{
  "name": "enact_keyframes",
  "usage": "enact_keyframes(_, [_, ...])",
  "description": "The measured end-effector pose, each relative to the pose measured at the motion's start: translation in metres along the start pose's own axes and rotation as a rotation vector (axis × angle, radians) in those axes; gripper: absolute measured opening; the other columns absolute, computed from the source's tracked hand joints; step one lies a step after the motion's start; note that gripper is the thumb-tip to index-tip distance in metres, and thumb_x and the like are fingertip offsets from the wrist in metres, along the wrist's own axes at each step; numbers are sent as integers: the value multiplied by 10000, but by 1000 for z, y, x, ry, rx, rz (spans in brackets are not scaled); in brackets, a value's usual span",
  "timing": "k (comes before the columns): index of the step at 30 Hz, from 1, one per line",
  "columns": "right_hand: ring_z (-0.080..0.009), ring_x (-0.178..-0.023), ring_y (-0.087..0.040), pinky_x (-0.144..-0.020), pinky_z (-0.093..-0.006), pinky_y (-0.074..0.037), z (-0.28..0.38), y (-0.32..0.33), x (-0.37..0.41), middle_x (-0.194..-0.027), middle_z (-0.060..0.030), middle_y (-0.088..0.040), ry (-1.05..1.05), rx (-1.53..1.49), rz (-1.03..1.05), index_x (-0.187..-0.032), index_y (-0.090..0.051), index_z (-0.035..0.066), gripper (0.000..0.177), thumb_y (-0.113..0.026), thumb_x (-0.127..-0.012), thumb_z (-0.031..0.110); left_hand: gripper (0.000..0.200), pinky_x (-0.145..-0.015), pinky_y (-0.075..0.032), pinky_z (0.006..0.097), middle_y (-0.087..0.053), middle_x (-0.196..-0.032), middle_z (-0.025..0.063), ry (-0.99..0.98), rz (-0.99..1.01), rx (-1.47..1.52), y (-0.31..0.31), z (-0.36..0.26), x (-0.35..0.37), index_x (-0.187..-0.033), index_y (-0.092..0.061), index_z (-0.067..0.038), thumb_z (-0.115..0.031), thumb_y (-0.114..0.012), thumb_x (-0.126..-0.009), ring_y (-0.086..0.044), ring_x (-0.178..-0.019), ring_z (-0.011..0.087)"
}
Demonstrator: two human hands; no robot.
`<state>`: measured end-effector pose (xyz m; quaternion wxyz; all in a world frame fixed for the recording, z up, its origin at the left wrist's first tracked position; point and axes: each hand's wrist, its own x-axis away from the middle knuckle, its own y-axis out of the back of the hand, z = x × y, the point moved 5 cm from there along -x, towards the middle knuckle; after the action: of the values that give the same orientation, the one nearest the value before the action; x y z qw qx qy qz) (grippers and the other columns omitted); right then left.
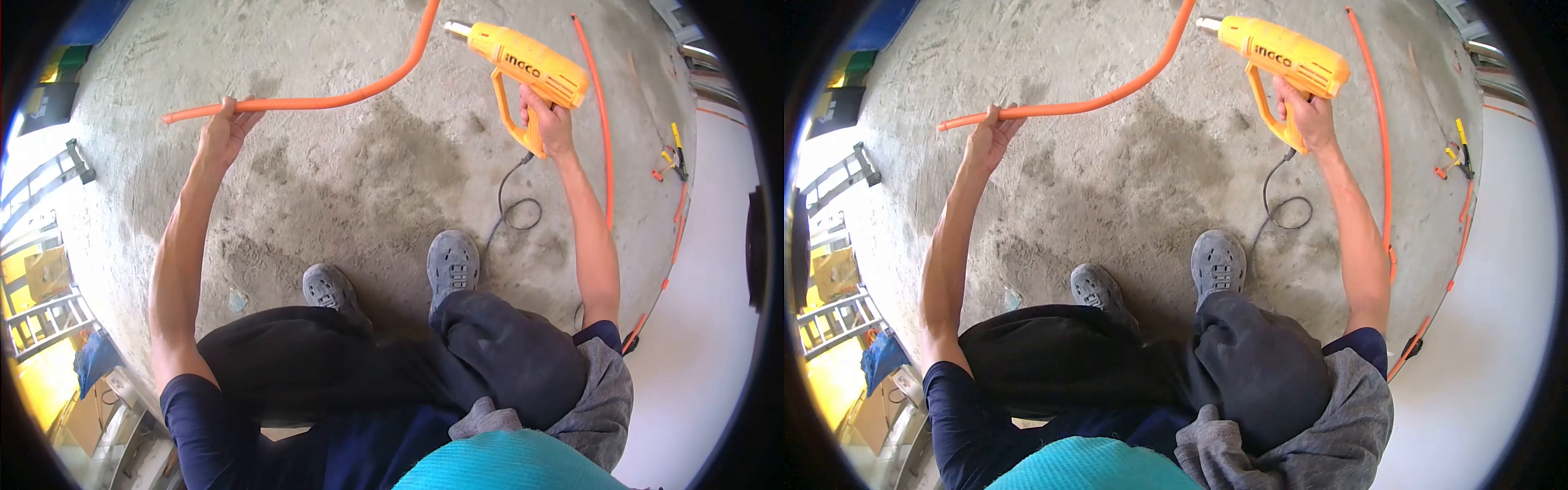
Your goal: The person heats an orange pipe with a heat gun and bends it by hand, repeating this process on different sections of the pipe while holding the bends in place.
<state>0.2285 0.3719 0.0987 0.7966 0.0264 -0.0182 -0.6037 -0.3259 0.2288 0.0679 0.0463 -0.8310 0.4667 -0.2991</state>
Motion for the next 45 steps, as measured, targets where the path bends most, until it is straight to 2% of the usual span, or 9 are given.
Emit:
enact_keyframes(5, [-62, -579, -541, -512, -241, -447, -7, 2, -7, -726, 23, -575, -91, -157, -87, -974, -650, 79, 148, -704, -990, 215, 237, -1111, -545, 538, -582, -1265, 307, -8, -45, 7, 5, 6, -5, -1062, -509, 33, -190, -447, -1113, -628, -1199, 432])
enact_keyframes(16, [-106, -634, -572, -562, -258, -480, -22, -22, 59, -804, -24, -601, -162, -284, 52, -1112, -617, 17, 189, -664, -1014, 171, 220, -1136, -508, 567, -596, -1240, 312, -5, -60, 23, 12, 11, -12, -1076, -514, 53, -163, -479, -1101, -620, -1209, 427])
enact_keyframes(28, [-79, -694, -595, -601, -237, -506, -1, -65, 111, -878, -4, -667, -56, -128, 132, -1100, -650, 40, 149, -716, -972, 79, 220, -1152, -493, 568, -600, -1204, 296, -13, -38, 25, 12, 15, -13, -1079, -503, 60, -157, -473, -1101, -621, -1203, 424])
enact_keyframes(30, [-64, -708, -599, -615, -226, -510, 11, -78, 116, -903, 18, -683, 104, 29, 220, -1099, -682, 50, 159, -743, -961, 102, 222, -1155, -489, 569, -593, -1220, 302, -6, -36, 20, 10, 15, -11, -1082, -499, 60, -159, -466, -1103, -623, -1202, 428])
enact_keyframes(31, [-162, -1005, -698, -873, -310, -568, 8, -80, 120, -1081, -45, -749, 34, -17, 243, -1184, -691, 26, 266, -763, -937, 95, 224, -1157, -486, 570, -586, -1236, 309, 0, -40, 14, 8, 14, -9, -1085, -495, 60, -160, -460, -1106, -624, -1200, 432])
enact_keyframes(34, [-164, -1020, -695, -889, -314, -565, 14, -82, 121, -1098, -50, -745, 31, 1, 266, -1182, -693, 25, 267, -766, -934, 92, 240, -1149, -494, 563, -589, -1250, 317, -15, -4, -38, 3, 11, -6, -1097, -490, 64, -171, -446, -1111, -625, -1206, 436])
enact_keyframes(35, [-164, -1020, -695, -889, -314, -565, 14, -82, 120, -1098, -50, -745, 31, 1, 271, -1182, -693, 25, 267, -766, -934, 92, 240, -1149, -494, 563, -589, -1250, 317, -16, -8, -36, 4, 10, -4, -1097, -490, 64, -171, -446, -1111, -625, -1206, 436])
enact_keyframes(37, [-64, -681, -588, -619, -237, -503, 15, -71, 113, -865, 27, -679, 99, 14, 226, -1084, -694, 61, 136, -735, -968, 119, 250, -1117, -532, 536, -634, -1209, 270, -46, 22, -82, -6, 4, 4, -1073, -533, 48, -192, -472, -1107, -649, -1181, 388])
enact_keyframes(45, [-66, -609, -550, -544, -241, -452, -5, -28, 73, -758, 24, -610, -46, 138, 106, -1033, -671, 42, 98, -698, -987, 124, 284, -1100, -547, 521, -630, -1231, 278, -154, 31, -137, -34, -16, 32, -1119, -521, 71, -210, -481, -1106, -642, -1208, 397])
